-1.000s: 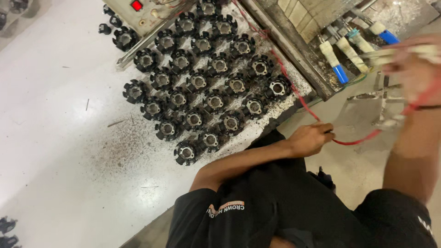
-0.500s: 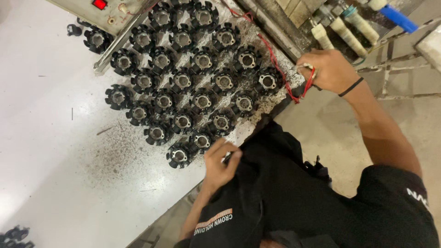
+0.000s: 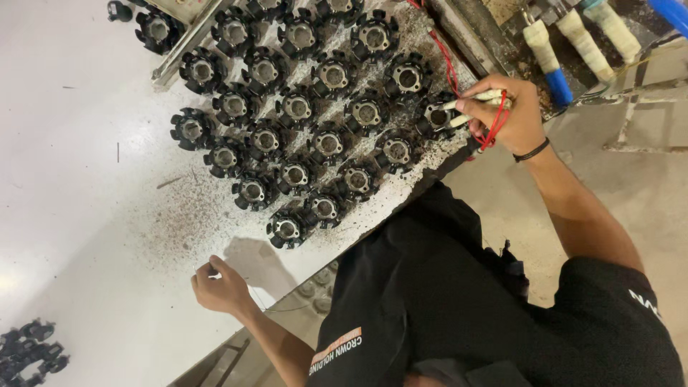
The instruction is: The person works through rows of black motor rotor components laid out on a workbench, holding each part steady with one hand while applying a blue-handled soldering iron to it with the other. They place each finished part back in the grid and move to the next, and near the end handle a red wire and a control box with a red switch.
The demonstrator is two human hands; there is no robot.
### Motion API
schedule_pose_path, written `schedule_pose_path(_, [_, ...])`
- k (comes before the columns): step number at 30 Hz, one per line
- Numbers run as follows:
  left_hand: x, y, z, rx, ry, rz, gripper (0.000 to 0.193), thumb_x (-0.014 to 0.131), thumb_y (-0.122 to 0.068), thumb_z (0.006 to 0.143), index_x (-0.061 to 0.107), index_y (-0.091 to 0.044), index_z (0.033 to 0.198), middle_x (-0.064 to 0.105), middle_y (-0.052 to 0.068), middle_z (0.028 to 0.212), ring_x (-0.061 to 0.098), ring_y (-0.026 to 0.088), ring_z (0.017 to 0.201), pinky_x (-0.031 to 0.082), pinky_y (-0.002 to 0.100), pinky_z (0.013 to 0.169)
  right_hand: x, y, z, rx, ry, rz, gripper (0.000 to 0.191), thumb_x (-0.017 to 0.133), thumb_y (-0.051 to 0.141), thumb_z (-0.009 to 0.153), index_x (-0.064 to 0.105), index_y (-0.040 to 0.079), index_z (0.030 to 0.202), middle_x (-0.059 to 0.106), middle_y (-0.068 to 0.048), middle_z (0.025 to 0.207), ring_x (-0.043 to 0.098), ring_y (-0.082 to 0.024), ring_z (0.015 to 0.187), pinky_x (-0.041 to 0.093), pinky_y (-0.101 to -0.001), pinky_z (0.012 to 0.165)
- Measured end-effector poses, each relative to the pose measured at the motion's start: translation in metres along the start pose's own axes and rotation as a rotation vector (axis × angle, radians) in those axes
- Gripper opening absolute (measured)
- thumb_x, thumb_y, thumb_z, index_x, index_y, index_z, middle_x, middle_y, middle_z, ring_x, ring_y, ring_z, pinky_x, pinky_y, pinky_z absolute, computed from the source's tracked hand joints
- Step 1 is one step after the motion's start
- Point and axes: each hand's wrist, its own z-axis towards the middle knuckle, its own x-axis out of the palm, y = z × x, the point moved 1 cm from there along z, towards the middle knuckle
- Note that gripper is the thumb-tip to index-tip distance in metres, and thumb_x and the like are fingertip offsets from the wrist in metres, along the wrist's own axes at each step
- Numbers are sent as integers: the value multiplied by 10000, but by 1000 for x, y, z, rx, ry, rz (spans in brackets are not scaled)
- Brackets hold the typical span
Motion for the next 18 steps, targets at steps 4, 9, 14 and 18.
schedule_pose_path(4, [22, 4, 4, -20, 19, 32, 232, 730, -205, 985, 693, -29, 838, 653, 126, 853, 629, 335, 732, 458, 487, 600, 3, 0, 1, -159, 27, -179, 140, 786, 87, 985, 714, -17, 1043, 710, -84, 859, 652, -98, 637, 496, -245, 550])
schedule_pose_path(9, [32, -13, 2, -28, -25, 65, 220, 687, -245, 992, 682, -64, 866, 639, 119, 887, 630, 353, 753, 492, 483, 624, 6, 11, 10, -485, 58, -606, 189, 821, 141, 954, 729, 22, 1068, 740, -137, 915, 655, -162, 710, 486, -290, 637])
schedule_pose_path(14, [25, -21, 7, -100, -15, 67, 251, 694, -271, 979, 661, -74, 827, 624, 106, 854, 626, 353, 725, 485, 489, 604, -4, 11, 11, -326, 48, -646, 207, 833, 193, 956, 749, 34, 1058, 713, -133, 818, 676, -158, 636, 478, -299, 638])
schedule_pose_path(18, [26, -19, 5, -94, -12, 96, 255, 704, -279, 972, 660, -79, 821, 622, 104, 854, 628, 353, 718, 482, 490, 581, -2, 15, 11, -429, 74, -644, 202, 827, 190, 970, 741, 20, 1038, 728, -120, 863, 673, -141, 676, 476, -276, 627])
